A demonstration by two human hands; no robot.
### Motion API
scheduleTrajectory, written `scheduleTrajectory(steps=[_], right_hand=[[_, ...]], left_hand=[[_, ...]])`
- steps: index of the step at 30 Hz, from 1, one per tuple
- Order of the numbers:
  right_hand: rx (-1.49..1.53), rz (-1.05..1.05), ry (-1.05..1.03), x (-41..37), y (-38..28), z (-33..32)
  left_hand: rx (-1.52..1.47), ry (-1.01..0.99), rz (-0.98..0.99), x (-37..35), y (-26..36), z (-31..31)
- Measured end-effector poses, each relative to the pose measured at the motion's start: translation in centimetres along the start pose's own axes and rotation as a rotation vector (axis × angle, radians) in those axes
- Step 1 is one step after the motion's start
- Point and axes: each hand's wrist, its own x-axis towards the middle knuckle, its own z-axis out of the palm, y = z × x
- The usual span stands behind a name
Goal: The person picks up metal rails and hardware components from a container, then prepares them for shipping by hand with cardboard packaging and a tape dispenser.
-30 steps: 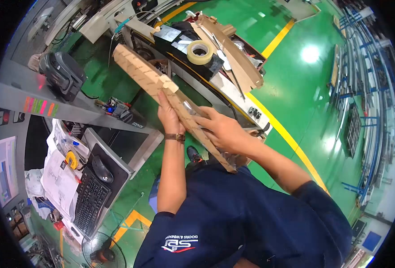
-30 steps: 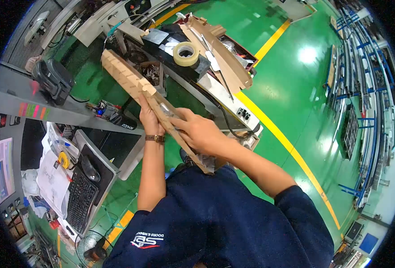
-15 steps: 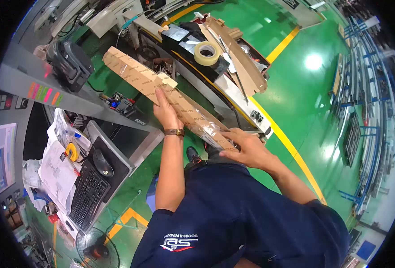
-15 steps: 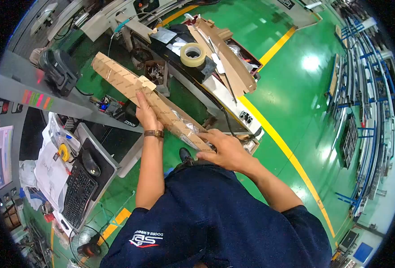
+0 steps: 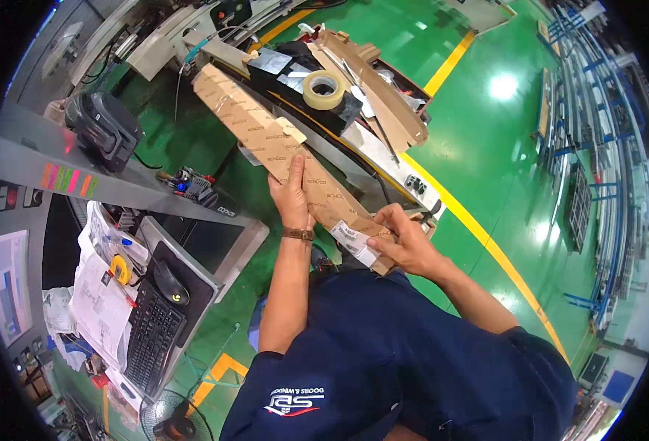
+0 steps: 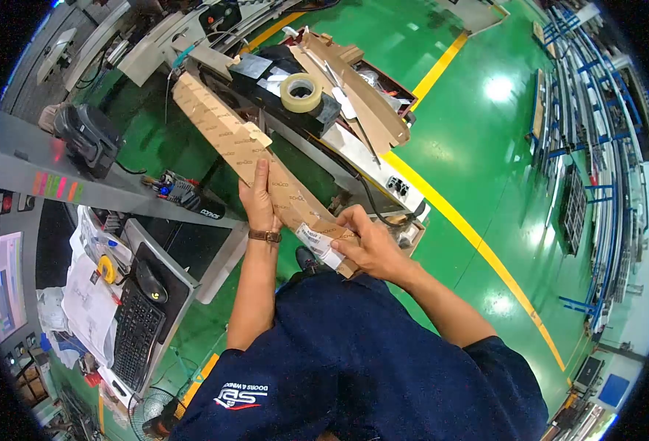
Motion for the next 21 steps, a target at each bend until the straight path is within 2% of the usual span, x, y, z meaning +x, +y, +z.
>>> scheduleTrajectory(steps=[1,4,5,8,9,12,13,16,17,20,21], right_hand=[[0.037,-0.009,0.013,-0.2,0.3,-0.1],[-0.091,-0.072,-0.161,-0.4,-0.9,-1.6],[-0.1,0.004,-0.232,-0.4,-1.7,-1.8],[-0.089,-0.251,-0.343,-0.5,-2.2,-2.4],[-0.051,-0.262,-0.394,-0.8,-3.2,-2.7],[0.038,-0.43,-0.318,-1.8,-3.6,-1.9],[0.06,-0.333,-0.33,-2.1,-3.8,-1.9],[-0.042,-0.314,-0.225,-2.7,-4.7,-1.2],[-0.038,-0.239,-0.213,-3.0,-5.2,-1.3],[-0.034,-0.333,-0.1,-3.1,-4.1,-0.9],[-0.023,-0.246,-0.116,-3.1,-4.4,-1.0]], left_hand=[[0.015,0.01,0.003,0.0,0.2,0.1],[0.027,-0.002,-0.021,0.5,0.3,-0.5],[0.012,-0.015,-0.026,0.7,0.3,-0.5],[-0.03,-0.037,-0.073,1.2,0.7,-0.8],[-0.043,-0.04,-0.095,1.4,1.0,-1.0],[-0.194,-0.034,-0.218,1.9,2.1,-2.1],[-0.259,-0.046,-0.262,2.1,2.3,-2.4],[-0.411,-0.339,-0.418,2.3,3.0,-3.6],[-0.443,-0.421,-0.437,2.7,2.8,-4.2],[-0.404,-0.335,-0.31,1.5,3.7,-2.2],[-0.391,-0.357,-0.338,1.9,3.5,-2.8]])
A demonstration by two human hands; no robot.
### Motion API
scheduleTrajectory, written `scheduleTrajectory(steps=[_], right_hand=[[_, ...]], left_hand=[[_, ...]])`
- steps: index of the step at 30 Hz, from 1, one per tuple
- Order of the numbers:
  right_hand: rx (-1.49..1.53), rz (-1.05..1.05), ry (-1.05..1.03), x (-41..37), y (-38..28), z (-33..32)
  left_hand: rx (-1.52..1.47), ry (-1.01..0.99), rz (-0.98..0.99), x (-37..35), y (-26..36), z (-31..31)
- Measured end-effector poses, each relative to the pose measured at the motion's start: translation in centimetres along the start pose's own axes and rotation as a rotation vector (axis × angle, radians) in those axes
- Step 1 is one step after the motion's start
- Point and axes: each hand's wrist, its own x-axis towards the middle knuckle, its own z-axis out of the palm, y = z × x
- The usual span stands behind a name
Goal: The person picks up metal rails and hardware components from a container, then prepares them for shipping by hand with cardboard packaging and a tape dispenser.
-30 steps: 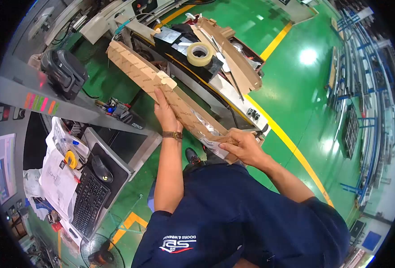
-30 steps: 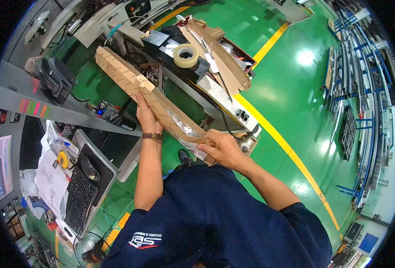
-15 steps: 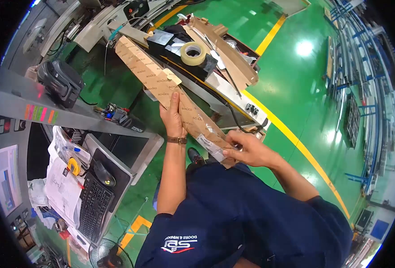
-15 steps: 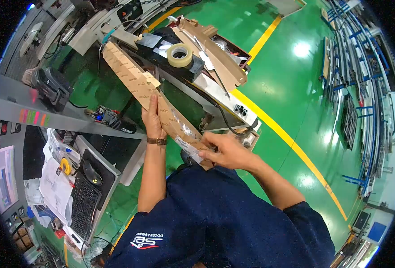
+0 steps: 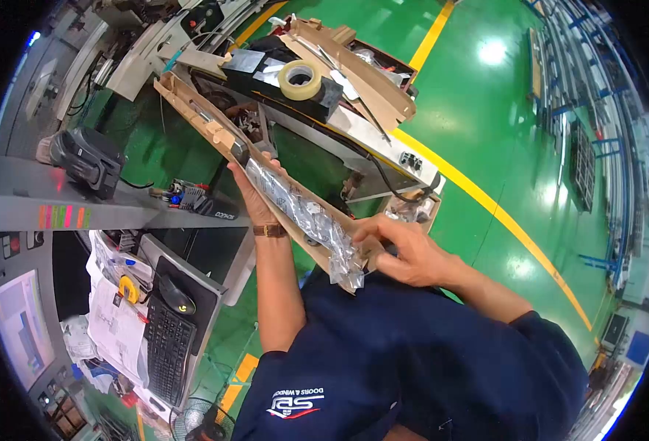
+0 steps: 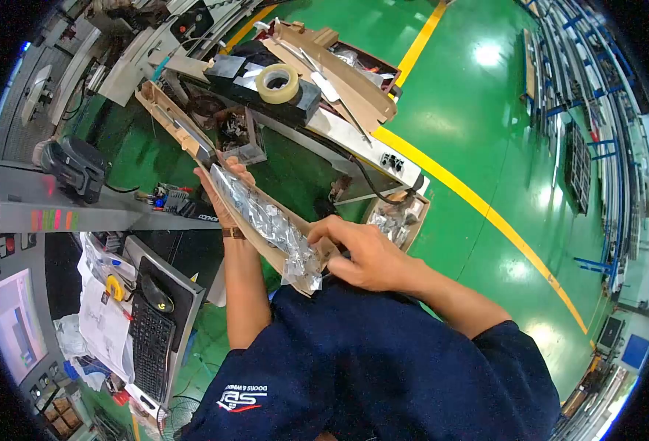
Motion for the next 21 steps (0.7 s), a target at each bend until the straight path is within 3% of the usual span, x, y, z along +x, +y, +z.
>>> scheduleTrajectory(steps=[2,6,14,21], right_hand=[[0.037,0.174,-0.028,0.0,-0.9,-0.6],[-0.098,0.074,0.028,0.0,0.3,-0.4],[-0.47,0.038,0.186,0.8,-1.3,0.5],[-0.401,0.045,0.277,1.6,1.0,1.2]], left_hand=[[0.011,0.013,-0.044,0.3,0.1,-1.7],[0.149,0.149,0.069,0.4,-0.5,-0.9],[0.248,0.159,0.111,-0.2,-1.0,1.9],[0.349,0.237,0.218,-0.7,-0.9,3.6]])
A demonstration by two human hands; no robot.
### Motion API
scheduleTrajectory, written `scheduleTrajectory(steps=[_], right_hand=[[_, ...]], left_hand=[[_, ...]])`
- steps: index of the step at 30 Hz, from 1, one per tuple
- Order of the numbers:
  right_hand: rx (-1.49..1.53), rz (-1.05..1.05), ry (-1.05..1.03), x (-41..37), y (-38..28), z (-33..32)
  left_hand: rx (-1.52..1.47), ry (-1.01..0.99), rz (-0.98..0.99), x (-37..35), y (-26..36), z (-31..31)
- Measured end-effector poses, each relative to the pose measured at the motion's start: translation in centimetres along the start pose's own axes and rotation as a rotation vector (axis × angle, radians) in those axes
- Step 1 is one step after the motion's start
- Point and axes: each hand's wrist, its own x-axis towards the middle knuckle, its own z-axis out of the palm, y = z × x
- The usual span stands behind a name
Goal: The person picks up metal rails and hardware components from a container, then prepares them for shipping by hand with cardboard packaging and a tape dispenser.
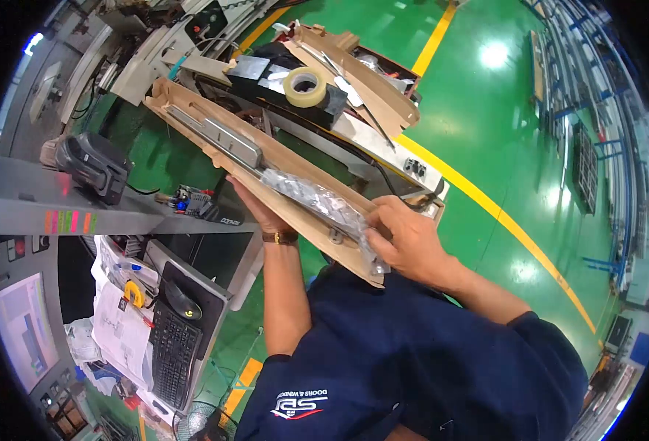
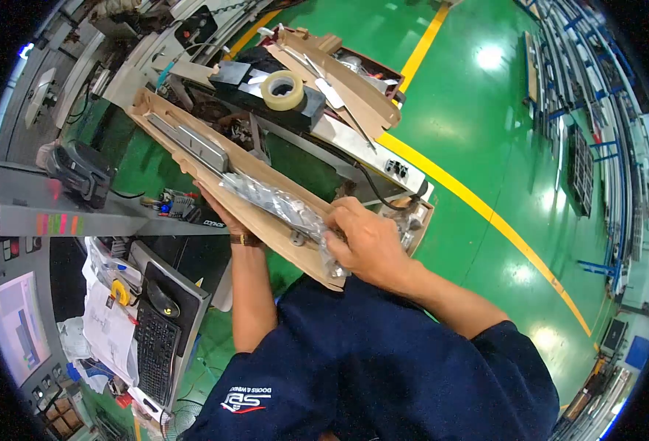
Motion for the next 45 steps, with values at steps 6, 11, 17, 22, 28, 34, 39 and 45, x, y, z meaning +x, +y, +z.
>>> scheduleTrajectory(steps=[6,11,17,22,28,34,39,45], right_hand=[[-0.034,0.029,0.016,1.4,-0.6,-1.0],[-0.187,-0.104,0.006,3.7,-0.8,-1.7],[-0.081,-0.082,-0.038,3.4,1.2,-2.1],[-0.054,0.041,-0.006,1.6,3.5,-2.2],[0.05,0.036,0.131,0.5,5.7,-1.6],[0.679,0.129,0.302,1.4,6.0,-0.9],[0.578,0.186,0.149,5.0,1.9,-1.7],[-0.089,0.168,-0.196,7.5,0.7,2.4]], left_hand=[[-0.042,-0.02,-0.017,-0.2,-0.7,-0.4],[-0.173,-0.08,-0.12,-1.0,-1.0,0.2],[-0.085,-0.086,-0.058,-1.9,-1.1,-0.3],[-0.123,-0.025,0.011,-0.2,0.4,-1.3],[-0.247,-0.062,-0.012,0.9,-1.3,-2.3],[-0.258,-0.076,-0.176,-1.4,-2.5,-0.4],[-0.426,-0.227,-0.33,-2.3,-5.4,-1.6],[-0.543,-0.202,-0.374,-1.4,-8.7,-5.6]])
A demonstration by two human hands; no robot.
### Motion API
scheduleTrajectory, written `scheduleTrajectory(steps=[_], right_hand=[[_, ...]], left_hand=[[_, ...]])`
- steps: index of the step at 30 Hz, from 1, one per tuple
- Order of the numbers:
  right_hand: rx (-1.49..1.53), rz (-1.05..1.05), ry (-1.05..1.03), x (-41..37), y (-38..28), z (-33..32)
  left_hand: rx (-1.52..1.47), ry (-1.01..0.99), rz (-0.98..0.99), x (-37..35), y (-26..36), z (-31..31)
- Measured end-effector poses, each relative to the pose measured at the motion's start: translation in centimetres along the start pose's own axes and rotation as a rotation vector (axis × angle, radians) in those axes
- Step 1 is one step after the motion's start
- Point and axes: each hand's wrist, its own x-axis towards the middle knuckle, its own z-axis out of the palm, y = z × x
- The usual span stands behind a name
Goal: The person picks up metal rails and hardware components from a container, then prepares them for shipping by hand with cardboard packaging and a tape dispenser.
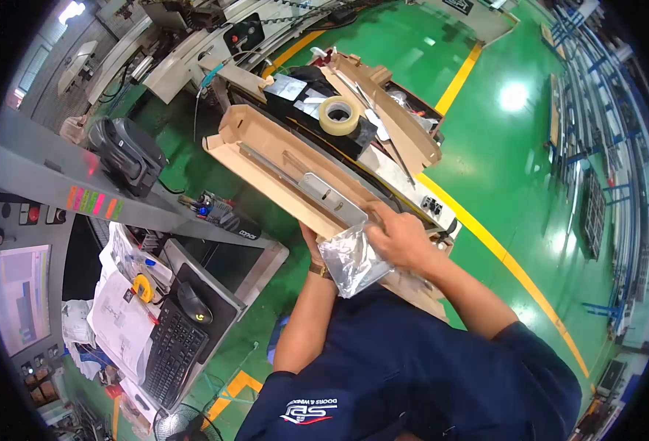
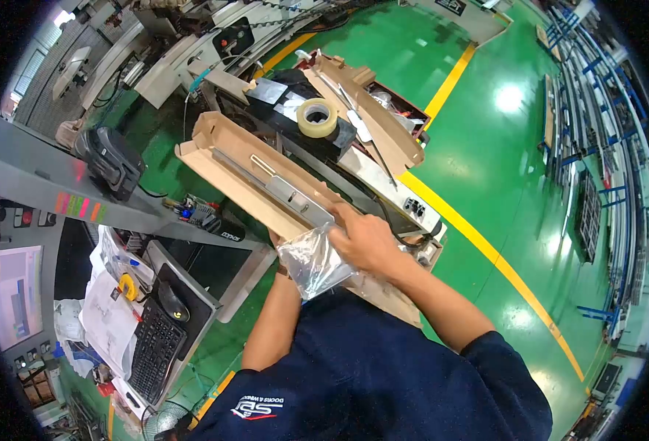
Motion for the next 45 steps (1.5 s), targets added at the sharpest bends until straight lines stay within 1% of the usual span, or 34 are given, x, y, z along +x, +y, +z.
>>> scheduleTrajectory(steps=[2,4,6,7,8,11,12,14,17,18,21,22,23,24,27,30,33,34,35,37,38,41,42,45], right_hand=[[-0.037,-0.017,0.014,0.6,-0.9,0.5],[-0.039,-0.037,0.02,1.4,-1.0,0.7],[-0.004,0.022,-0.111,2.7,-1.7,0.0],[0.015,0.053,-0.177,2.9,-2.1,0.0],[-0.092,0.014,-0.093,3.2,-1.3,1.5],[-0.159,-0.143,0.017,3.4,-1.3,2.4],[-0.174,-0.163,-0.02,3.4,-1.4,2.2],[-0.203,-0.2,-0.091,3.7,-1.6,1.2],[-0.139,-0.195,-0.122,3.0,-2.4,-0.5],[-0.057,-0.226,-0.107,2.9,-2.0,-0.9],[0.213,-0.122,-0.201,2.6,-1.3,-3.5],[0.313,-0.031,-0.248,2.4,-1.1,-4.7],[0.38,-0.021,-0.266,2.3,-0.4,-5.5],[0.448,-0.011,-0.281,2.2,0.5,-6.3],[0.564,0.062,-0.328,1.5,1.4,-8.4],[0.657,0.072,-0.309,0.9,1.4,-8.6],[0.628,0.046,-0.3,0.7,1.5,-7.6],[0.588,0.085,-0.299,0.6,1.0,-7.6],[0.574,0.075,-0.289,0.6,0.8,-7.1],[0.544,0.054,-0.266,0.8,0.7,-6.0],[0.485,0.037,-0.242,1.0,0.5,-5.7],[0.227,-0.066,-0.196,1.5,-0.9,-5.2],[0.095,-0.144,-0.175,1.8,-1.1,-4.8],[-0.09,-0.289,-0.046,2.0,-1.6,-2.6]], left_hand=[[0.013,0.018,0.031,0.2,-0.2,-1.0],[-0.003,-0.164,-0.051,-0.2,0.2,2.5],[-0.117,-0.125,-0.069,-0.8,-0.4,3.4],[-0.088,-0.094,-0.068,-0.9,-0.5,3.6],[-0.058,-0.063,-0.067,-1.1,-0.7,3.9],[-0.071,-0.019,-0.057,-1.1,-0.3,4.1],[-0.072,-0.056,-0.063,-0.4,-0.3,1.9],[-0.101,-0.045,0.0,0.2,-0.6,0.4],[-0.079,-0.068,0.049,0.1,-0.8,0.7],[-0.055,-0.089,0.04,0.1,-0.6,0.7],[-0.017,0.001,0.045,0.4,-0.3,-0.3],[-0.023,0.082,0.066,-0.3,-0.2,2.3],[-0.028,0.162,0.087,-0.7,-0.1,4.2],[-0.06,0.181,0.082,-0.5,-0.1,4.6],[-0.046,0.04,0.026,0.0,-0.1,2.6],[-0.046,0.049,0.014,0.4,-0.5,1.9],[0.001,0.059,0.004,0.9,-0.8,1.0],[0.025,0.068,0.004,0.9,-0.8,1.1],[0.035,0.129,0.028,0.9,-1.0,1.3],[0.055,0.246,0.074,0.8,-1.3,3.6],[0.078,0.164,0.061,0.8,-1.3,2.8],[-0.025,0.137,0.03,1.1,-1.5,1.4],[0.023,0.14,0.036,1.2,-1.2,1.2],[0.074,0.244,0.117,1.2,-1.8,0.8]])
